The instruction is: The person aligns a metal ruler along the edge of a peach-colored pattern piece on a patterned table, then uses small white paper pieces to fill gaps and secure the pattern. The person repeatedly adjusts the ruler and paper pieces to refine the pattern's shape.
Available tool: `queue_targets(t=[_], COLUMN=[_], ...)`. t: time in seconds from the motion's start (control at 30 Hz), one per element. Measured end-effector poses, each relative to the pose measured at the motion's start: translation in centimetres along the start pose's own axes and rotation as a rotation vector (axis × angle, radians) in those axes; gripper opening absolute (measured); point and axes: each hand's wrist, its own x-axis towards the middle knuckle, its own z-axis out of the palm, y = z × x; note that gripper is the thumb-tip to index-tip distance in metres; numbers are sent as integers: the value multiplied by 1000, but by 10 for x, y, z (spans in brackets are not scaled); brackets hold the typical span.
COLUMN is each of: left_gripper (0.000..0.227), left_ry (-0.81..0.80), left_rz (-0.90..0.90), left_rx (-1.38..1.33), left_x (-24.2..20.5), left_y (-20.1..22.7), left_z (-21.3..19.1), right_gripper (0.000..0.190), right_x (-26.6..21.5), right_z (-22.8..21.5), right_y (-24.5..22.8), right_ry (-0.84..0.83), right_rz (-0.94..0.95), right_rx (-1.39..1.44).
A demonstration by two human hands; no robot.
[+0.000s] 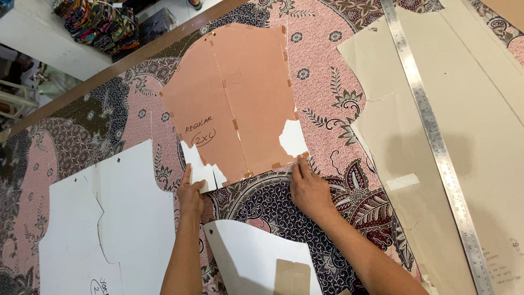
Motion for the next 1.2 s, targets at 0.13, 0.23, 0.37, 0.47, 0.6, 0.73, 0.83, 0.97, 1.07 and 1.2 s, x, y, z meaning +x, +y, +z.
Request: queue_targets(t=[0.13,0.23,0.37,0.47,0.6,0.73,0.83,0.97,1.07,1.2], left_gripper=[82,80,71,58,45,55,59,70,68,72], left_ry=[8,1,90,248,63,-407,-641,-789,-824,-826], left_rz=[-26,-44,-49,95,934,845,1055,741,688,654], left_rx=[4,14,202,755,1221,1079,1372,1358,1420,1470], left_x=[1,-3,-7,-7,-1,3,-8,-27,-32,-35], left_y=[1,6,17,25,17,-2,-9,-4,6,15], left_z=[0,2,11,26,75,163,219,253,257,261], right_gripper=[47,47,45,44,43,42,44,49,53,47], right_x=[1,0,-1,-1,0,0,1,5,12,53], right_z=[0,1,4,4,2,1,-1,-11,-22,-27], right_y=[0,-1,1,-1,-1,-2,-4,-4,14,66], right_ry=[-24,-26,58,34,79,37,43,-50,-123,141], right_rz=[1,1,-12,-7,-31,-10,-23,73,262,196], right_rx=[-25,-15,-13,-29,-43,-29,-39,118,382,483])
